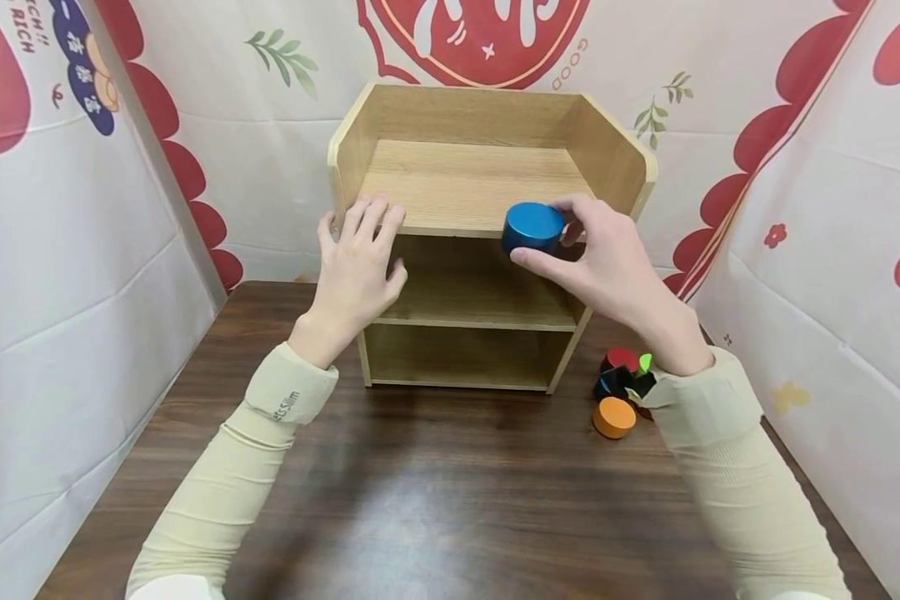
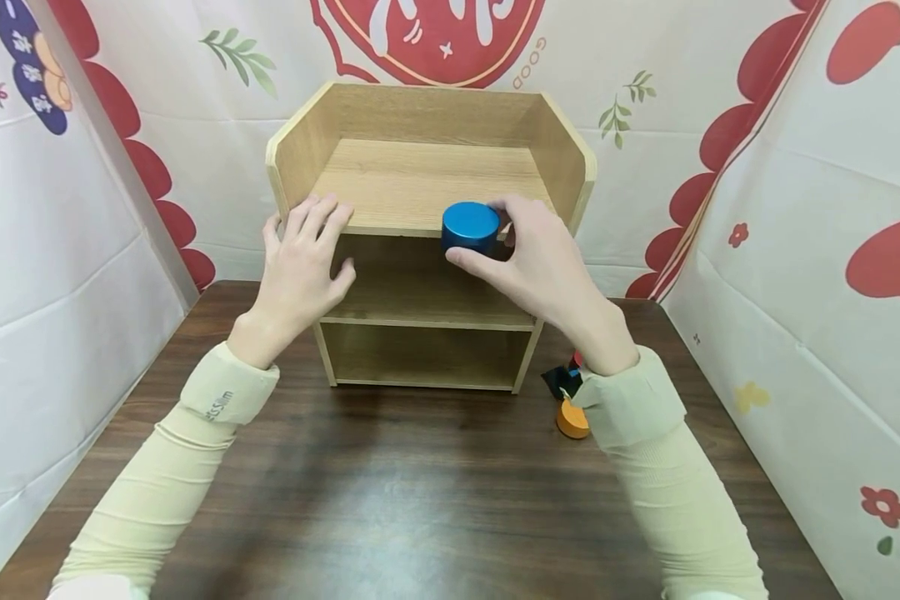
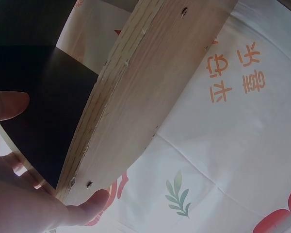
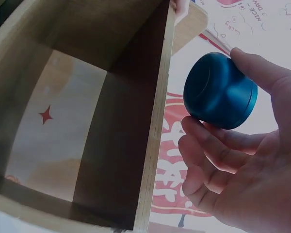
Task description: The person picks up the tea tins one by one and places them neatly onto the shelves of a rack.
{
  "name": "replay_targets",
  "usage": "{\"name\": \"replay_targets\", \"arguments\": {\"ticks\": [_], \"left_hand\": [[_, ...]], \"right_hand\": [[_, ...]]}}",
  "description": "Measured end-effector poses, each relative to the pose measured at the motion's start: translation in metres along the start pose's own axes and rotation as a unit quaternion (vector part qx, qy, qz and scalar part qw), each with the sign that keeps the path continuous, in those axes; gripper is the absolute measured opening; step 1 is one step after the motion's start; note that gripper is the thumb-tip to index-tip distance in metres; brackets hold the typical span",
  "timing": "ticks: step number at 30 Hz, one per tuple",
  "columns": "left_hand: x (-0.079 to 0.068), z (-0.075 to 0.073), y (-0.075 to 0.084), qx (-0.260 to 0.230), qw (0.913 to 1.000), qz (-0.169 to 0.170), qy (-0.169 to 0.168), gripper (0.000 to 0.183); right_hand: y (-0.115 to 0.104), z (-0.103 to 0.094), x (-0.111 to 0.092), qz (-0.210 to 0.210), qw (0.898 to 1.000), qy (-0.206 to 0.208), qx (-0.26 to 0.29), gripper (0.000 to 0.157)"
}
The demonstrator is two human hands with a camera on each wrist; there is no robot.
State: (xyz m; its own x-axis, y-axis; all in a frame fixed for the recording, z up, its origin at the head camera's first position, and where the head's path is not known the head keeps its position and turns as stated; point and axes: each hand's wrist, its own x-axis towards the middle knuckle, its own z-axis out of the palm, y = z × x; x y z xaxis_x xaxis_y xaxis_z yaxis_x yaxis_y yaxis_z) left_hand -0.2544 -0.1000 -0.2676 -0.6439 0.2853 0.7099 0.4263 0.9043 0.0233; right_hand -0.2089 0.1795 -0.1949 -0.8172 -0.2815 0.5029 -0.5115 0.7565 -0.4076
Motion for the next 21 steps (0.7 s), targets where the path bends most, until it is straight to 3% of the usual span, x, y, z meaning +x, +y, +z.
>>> {"name": "replay_targets", "arguments": {"ticks": [21], "left_hand": [[0.001, 0.000, -0.001, 0.007, 0.9999, 0.007, 0.008, 0.059]], "right_hand": [[-0.017, 0.031, 0.064, 0.007, 1.000, -0.014, -0.006, 0.065]]}}
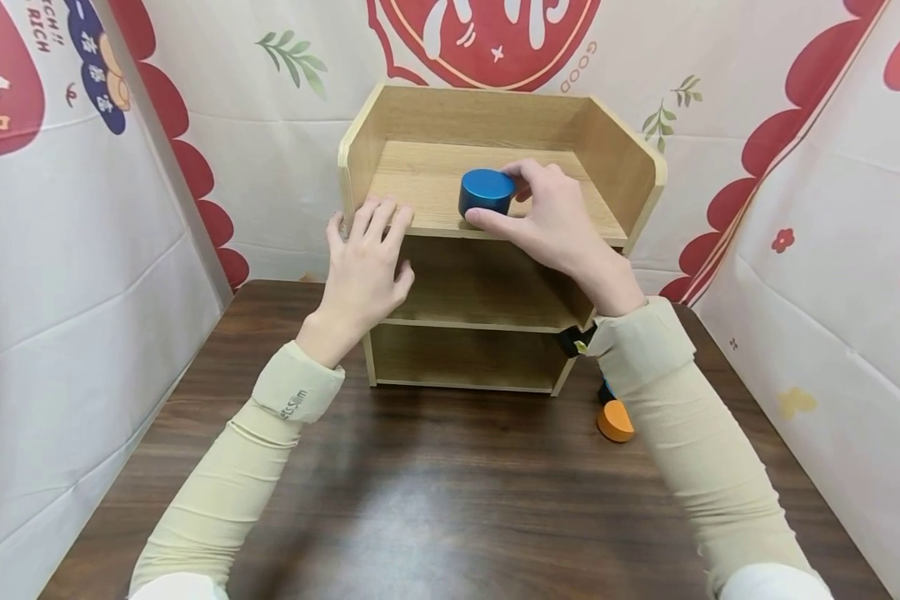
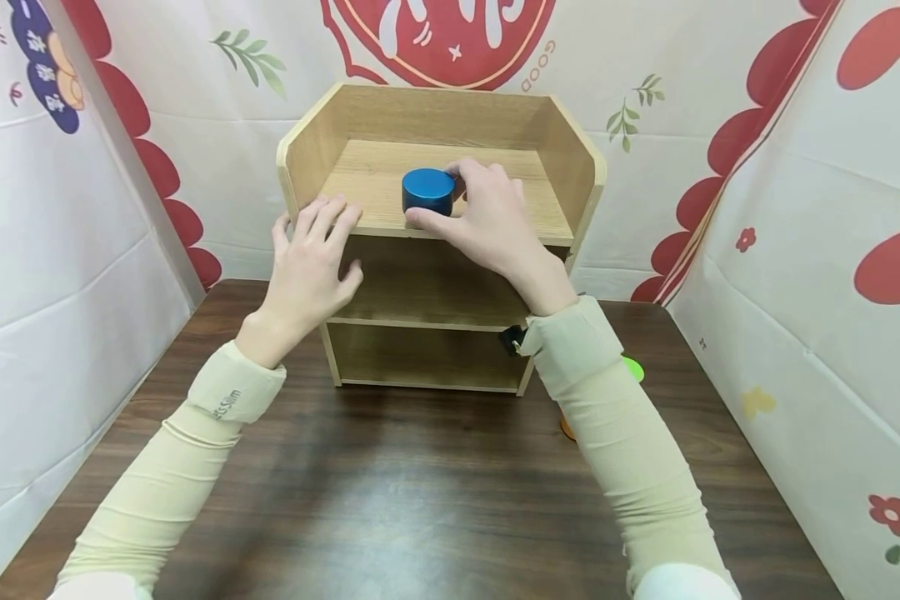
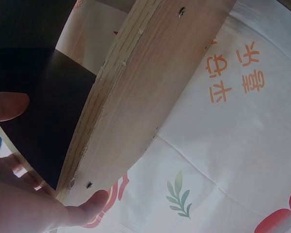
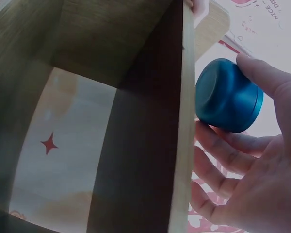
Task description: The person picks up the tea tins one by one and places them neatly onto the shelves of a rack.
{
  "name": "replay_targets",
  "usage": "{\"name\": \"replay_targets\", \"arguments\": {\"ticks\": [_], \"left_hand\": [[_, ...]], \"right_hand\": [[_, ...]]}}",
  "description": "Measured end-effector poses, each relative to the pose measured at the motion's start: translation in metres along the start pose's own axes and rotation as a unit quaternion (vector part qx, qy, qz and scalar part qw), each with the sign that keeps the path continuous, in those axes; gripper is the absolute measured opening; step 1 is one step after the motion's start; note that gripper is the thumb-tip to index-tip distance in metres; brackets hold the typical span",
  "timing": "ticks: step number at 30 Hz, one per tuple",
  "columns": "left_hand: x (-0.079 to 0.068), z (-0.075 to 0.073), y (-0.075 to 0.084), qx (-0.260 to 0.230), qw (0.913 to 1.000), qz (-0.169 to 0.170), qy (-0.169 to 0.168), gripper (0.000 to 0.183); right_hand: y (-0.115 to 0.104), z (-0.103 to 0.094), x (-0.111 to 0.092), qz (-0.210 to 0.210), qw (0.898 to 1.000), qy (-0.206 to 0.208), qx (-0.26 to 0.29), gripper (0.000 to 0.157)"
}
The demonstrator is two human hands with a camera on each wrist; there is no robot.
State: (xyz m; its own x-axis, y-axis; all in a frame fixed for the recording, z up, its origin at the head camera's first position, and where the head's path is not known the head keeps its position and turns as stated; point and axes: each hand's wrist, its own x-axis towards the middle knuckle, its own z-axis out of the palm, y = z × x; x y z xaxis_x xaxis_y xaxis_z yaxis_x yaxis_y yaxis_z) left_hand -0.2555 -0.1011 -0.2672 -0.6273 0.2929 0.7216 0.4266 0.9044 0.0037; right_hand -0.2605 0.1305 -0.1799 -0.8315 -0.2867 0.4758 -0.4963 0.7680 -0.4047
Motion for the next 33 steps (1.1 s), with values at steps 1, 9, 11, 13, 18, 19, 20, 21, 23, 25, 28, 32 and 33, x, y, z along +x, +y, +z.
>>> {"name": "replay_targets", "arguments": {"ticks": [1, 9, 11, 13, 18, 19, 20, 21, 23, 25, 28, 32, 33], "left_hand": [[0.000, 0.000, 0.000, 0.000, 1.0000, 0.000, 0.000, 0.060], [0.000, 0.002, -0.001, -0.003, 1.0000, 0.001, 0.003, 0.062], [0.000, 0.002, -0.001, -0.003, 1.0000, 0.001, 0.004, 0.062], [0.000, 0.002, -0.001, -0.001, 1.0000, 0.001, 0.004, 0.061], [0.000, 0.002, -0.001, 0.000, 1.0000, 0.002, 0.006, 0.060], [0.000, 0.002, -0.001, 0.000, 1.0000, 0.002, 0.007, 0.060], [0.000, 0.003, -0.001, 0.001, 1.0000, 0.002, 0.008, 0.060], [0.000, 0.003, -0.001, 0.001, 1.0000, 0.002, 0.008, 0.060], [0.000, 0.003, -0.001, 0.000, 1.0000, 0.002, 0.009, 0.060], [0.000, 0.003, -0.001, 0.001, 1.0000, 0.002, 0.009, 0.060], [0.000, 0.003, -0.001, 0.001, 1.0000, 0.001, 0.008, 0.060], [0.000, 0.002, -0.001, 0.001, 1.0000, 0.001, 0.008, 0.061], [0.000, 0.002, -0.001, 0.001, 1.0000, 0.001, 0.009, 0.061]], "right_hand": [[-0.001, 0.002, 0.002, 0.002, 1.000, -0.002, 0.000, 0.065], [-0.004, 0.012, 0.015, 0.017, 1.000, -0.017, -0.006, 0.067], [-0.004, 0.014, 0.017, 0.015, 1.000, -0.018, -0.008, 0.067], [-0.005, 0.016, 0.019, 0.014, 1.000, -0.019, -0.010, 0.067], [-0.006, 0.018, 0.022, 0.014, 1.000, -0.019, -0.019, 0.067], [-0.006, 0.019, 0.023, 0.014, 1.000, -0.019, -0.020, 0.067], [-0.006, 0.019, 0.023, 0.015, 0.999, -0.019, -0.022, 0.067], [-0.007, 0.020, 0.023, 0.015, 0.999, -0.020, -0.023, 0.067], [-0.008, 0.020, 0.024, 0.016, 0.999, -0.021, -0.026, 0.067], [-0.009, 0.020, 0.024, 0.017, 0.999, -0.022, -0.027, 0.068], [-0.010, 0.021, 0.025, 0.018, 0.999, -0.024, -0.027, 0.068], [-0.011, 0.021, 0.026, 0.019, 0.999, -0.027, -0.027, 0.067], [-0.011, 0.021, 0.026, 0.020, 0.999, -0.028, -0.027, 0.067]]}}
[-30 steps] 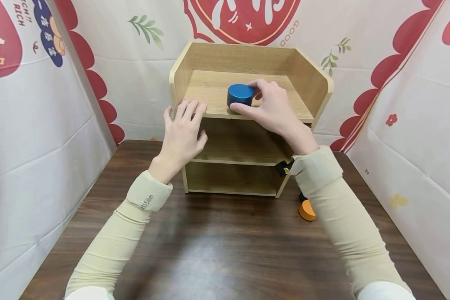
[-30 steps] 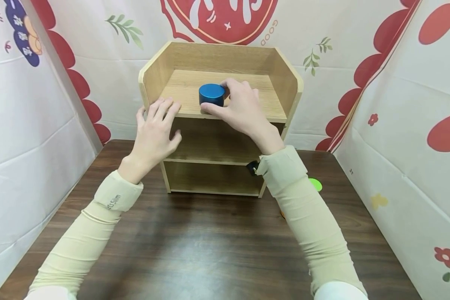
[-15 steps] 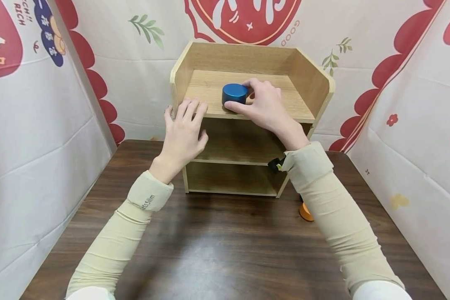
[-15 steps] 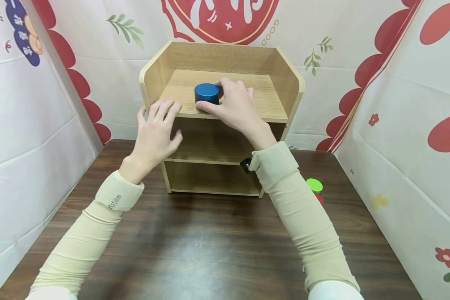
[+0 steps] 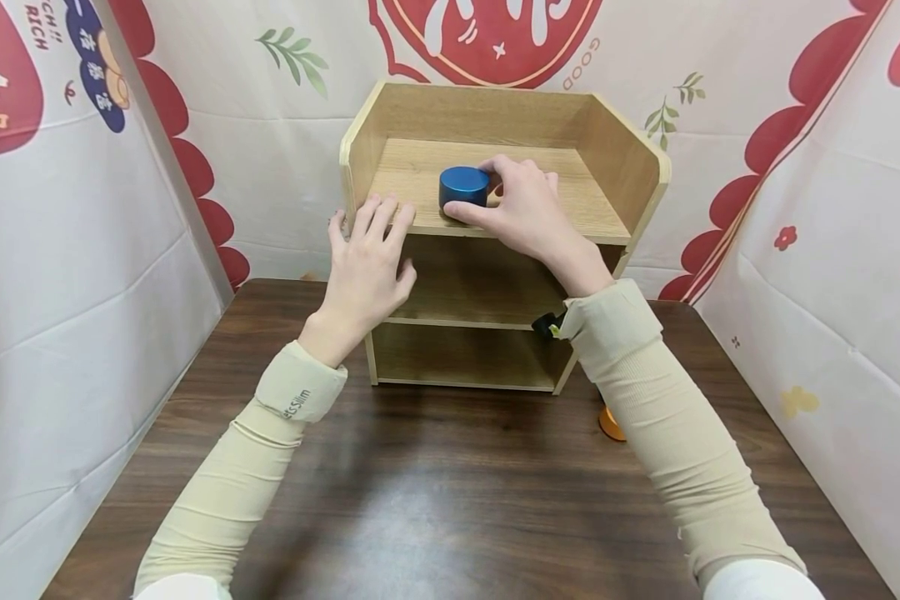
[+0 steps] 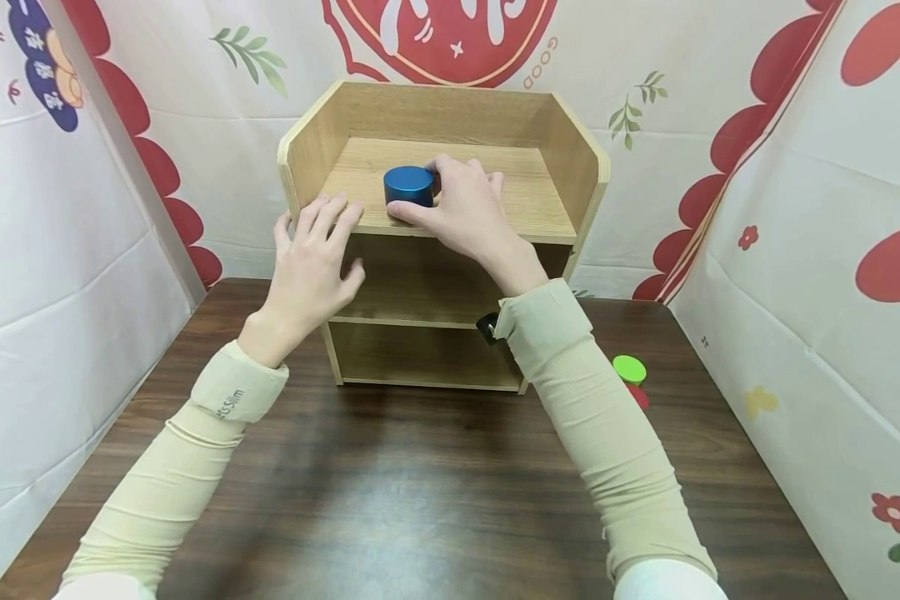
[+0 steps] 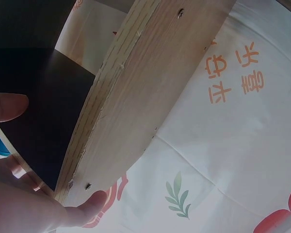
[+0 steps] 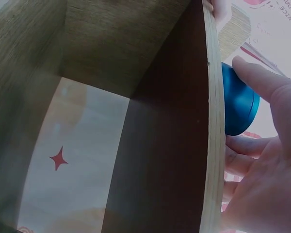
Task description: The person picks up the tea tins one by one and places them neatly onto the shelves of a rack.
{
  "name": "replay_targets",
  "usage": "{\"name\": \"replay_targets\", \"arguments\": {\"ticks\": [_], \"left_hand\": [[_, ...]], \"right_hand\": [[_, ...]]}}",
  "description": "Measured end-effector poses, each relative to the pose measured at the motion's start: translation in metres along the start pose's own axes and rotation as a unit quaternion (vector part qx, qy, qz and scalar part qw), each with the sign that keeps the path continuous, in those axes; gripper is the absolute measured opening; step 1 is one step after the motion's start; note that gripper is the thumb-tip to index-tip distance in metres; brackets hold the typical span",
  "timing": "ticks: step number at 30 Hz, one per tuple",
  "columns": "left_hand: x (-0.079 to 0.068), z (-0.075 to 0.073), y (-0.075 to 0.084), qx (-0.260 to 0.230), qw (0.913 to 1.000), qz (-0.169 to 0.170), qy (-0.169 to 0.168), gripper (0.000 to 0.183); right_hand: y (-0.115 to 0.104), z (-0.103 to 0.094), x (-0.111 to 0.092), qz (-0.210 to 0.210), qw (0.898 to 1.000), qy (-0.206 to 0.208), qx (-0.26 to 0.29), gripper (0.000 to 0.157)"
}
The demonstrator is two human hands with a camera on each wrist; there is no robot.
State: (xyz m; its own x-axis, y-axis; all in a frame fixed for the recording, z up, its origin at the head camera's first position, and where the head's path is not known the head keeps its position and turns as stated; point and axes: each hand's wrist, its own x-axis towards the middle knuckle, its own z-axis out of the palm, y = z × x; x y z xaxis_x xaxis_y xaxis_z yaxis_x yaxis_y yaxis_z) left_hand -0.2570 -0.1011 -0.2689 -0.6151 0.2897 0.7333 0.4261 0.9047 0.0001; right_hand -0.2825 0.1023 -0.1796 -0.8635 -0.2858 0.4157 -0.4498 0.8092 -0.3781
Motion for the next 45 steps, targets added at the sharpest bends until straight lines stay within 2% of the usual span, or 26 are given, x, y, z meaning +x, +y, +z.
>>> {"name": "replay_targets", "arguments": {"ticks": [16, 23, 31, 38, 42, 45], "left_hand": [[0.000, 0.000, 0.000, -0.001, 1.0000, 0.000, 0.002, 0.060], [0.000, 0.000, 0.000, -0.003, 1.0000, -0.001, -0.002, 0.061], [0.000, 0.001, 0.000, -0.005, 1.0000, 0.000, 0.005, 0.061], [0.000, 0.000, -0.001, -0.002, 1.0000, -0.001, 0.004, 0.060], [0.000, 0.000, -0.001, -0.003, 1.0000, -0.002, -0.001, 0.060], [0.000, 0.000, -0.001, -0.005, 1.0000, -0.003, -0.004, 0.061]], "right_hand": [[0.003, -0.001, -0.001, 0.004, 1.000, -0.013, -0.007, 0.071], [0.007, -0.008, -0.012, -0.005, 1.000, -0.008, -0.020, 0.079], [0.016, -0.022, -0.045, -0.044, 0.997, 0.051, -0.039, 0.075], [0.032, -0.024, -0.086, -0.079, 0.991, 0.106, -0.019, 0.068], [0.049, -0.020, -0.112, -0.078, 0.988, 0.135, -0.008, 0.064], [0.065, -0.016, -0.130, -0.063, 0.988, 0.139, 0.000, 0.059]]}}
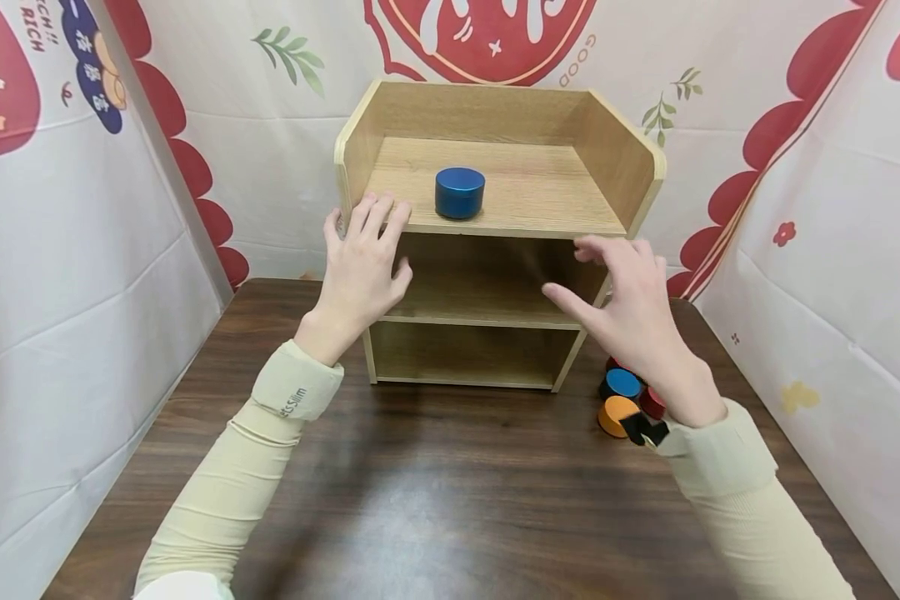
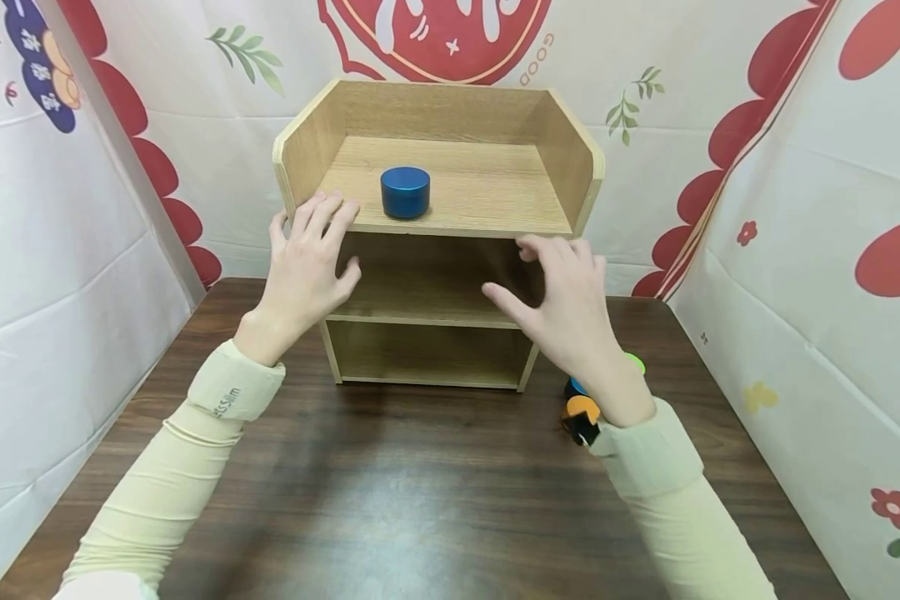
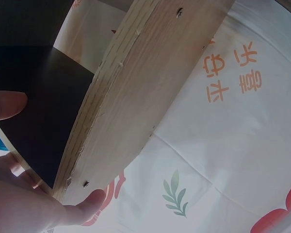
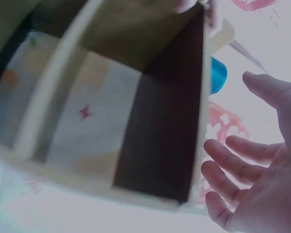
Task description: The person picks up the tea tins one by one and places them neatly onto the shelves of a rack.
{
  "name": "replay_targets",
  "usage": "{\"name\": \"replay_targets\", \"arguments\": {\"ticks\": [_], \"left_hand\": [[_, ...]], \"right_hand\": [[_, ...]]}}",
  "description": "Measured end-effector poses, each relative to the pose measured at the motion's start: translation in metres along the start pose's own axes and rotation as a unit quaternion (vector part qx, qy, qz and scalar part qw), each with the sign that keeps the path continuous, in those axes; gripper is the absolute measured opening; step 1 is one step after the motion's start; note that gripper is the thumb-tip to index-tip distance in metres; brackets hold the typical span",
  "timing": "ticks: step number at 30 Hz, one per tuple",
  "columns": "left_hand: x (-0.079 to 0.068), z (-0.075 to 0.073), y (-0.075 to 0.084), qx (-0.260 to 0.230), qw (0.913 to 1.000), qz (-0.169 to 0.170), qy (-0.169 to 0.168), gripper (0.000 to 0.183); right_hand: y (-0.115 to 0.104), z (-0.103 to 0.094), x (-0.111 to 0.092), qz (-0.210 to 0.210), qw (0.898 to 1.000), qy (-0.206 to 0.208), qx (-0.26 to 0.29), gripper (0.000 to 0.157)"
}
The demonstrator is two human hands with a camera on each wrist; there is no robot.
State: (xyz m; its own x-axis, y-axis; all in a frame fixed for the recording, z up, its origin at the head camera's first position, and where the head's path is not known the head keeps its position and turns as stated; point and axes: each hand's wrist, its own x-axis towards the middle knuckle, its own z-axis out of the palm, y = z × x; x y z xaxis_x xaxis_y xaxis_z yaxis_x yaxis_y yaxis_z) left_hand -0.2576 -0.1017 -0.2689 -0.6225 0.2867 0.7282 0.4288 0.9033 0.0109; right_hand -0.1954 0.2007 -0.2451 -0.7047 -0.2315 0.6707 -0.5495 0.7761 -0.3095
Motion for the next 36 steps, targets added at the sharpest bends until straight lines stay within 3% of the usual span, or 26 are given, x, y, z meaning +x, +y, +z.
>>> {"name": "replay_targets", "arguments": {"ticks": [9, 15, 21, 27, 32, 36], "left_hand": [[0.000, 0.001, 0.001, 0.000, 1.0000, 0.000, 0.000, 0.062], [0.000, 0.000, 0.001, -0.001, 1.0000, 0.000, 0.002, 0.061], [0.000, 0.001, 0.002, -0.003, 1.0000, -0.001, 0.001, 0.060], [0.000, 0.001, 0.001, 0.000, 1.0000, -0.002, 0.003, 0.060], [0.000, 0.000, 0.002, -0.002, 1.0000, -0.003, 0.004, 0.061], [0.000, 0.000, 0.001, -0.002, 1.0000, -0.004, 0.003, 0.060]], "right_hand": [[0.061, 0.007, -0.064, 0.089, 0.996, -0.023, -0.014, 0.055], [0.099, 0.016, -0.104, 0.161, 0.983, -0.057, -0.068, 0.063], [0.130, 0.026, -0.140, 0.196, 0.966, -0.107, -0.126, 0.072], [0.143, 0.039, -0.161, 0.230, 0.946, -0.169, -0.151, 0.069], [0.145, 0.047, -0.169, 0.267, 0.925, -0.223, -0.151, 0.090], [0.146, 0.052, -0.171, 0.280, 0.914, -0.254, -0.146, 0.095]]}}
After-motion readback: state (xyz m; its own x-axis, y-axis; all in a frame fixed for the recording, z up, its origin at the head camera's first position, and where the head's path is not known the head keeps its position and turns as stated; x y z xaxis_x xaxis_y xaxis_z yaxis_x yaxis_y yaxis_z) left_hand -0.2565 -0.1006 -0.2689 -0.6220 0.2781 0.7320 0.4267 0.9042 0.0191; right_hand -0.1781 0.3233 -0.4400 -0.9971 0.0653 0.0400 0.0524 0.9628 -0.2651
